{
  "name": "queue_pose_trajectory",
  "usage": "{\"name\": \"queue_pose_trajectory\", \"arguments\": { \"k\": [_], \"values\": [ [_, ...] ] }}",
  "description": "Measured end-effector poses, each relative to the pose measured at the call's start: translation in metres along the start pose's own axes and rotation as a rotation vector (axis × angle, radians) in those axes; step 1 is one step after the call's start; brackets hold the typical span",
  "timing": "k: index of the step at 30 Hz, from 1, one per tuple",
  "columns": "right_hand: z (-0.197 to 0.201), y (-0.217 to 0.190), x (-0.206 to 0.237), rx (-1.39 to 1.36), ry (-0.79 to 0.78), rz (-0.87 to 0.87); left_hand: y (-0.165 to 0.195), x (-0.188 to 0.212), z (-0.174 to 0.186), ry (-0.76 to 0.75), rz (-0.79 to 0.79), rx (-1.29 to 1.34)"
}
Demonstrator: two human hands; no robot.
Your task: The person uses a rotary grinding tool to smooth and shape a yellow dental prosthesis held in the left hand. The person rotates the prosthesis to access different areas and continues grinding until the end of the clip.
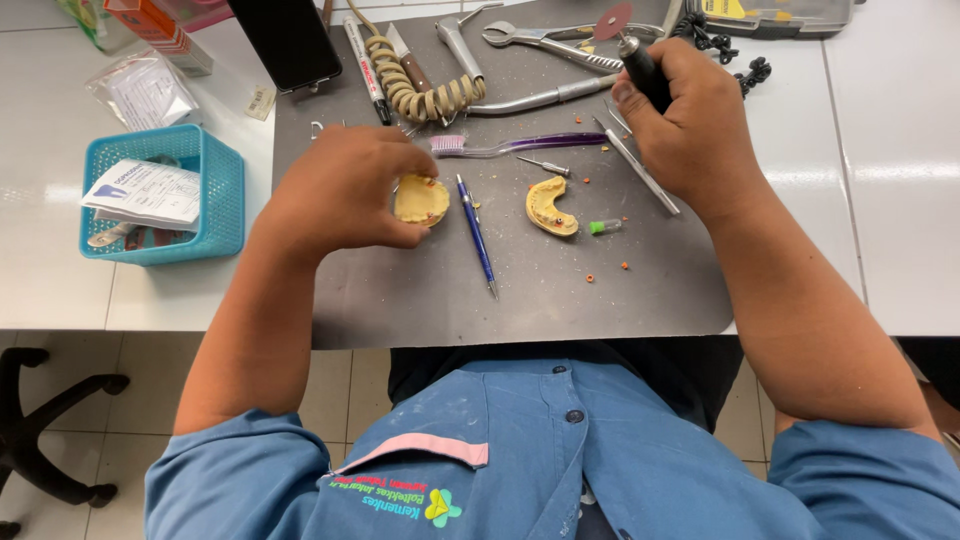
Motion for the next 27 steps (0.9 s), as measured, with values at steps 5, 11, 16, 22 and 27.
{"name": "queue_pose_trajectory", "arguments": {
  "k": [5, 11, 16, 22, 27],
  "values": [
    [-0.004, -0.004, 0.001, 0.063, -0.029, 0.049, -0.012, 0.014, -0.005, -0.115, 0.103, -0.067],
    [-0.002, -0.003, 0.002, 0.051, -0.015, 0.042, 0.063, -0.007, 0.006, 0.180, -0.257, -0.011],
    [0.002, -0.002, 0.002, 0.048, 0.014, -0.004, 0.101, -0.039, -0.036, 0.079, -0.309, -0.159],
    [0.004, -0.009, 0.003, 0.062, 0.021, -0.007, 0.093, -0.041, -0.029, 0.177, -0.337, 0.069],
    [0.009, -0.020, 0.007, 0.060, 0.058, 0.041, 0.085, -0.034, 0.002, 0.379, -0.239, 0.437]
  ]
}}
Point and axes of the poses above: each hand's wrist, its own x-axis away from the middle knuckle, its own z-axis out of the back of the hand, y = z × x, the point moved 6 cm from there along -x, towards the middle knuckle, and after that the axes turned 10 degrees about -x, right-handed, at the moved point
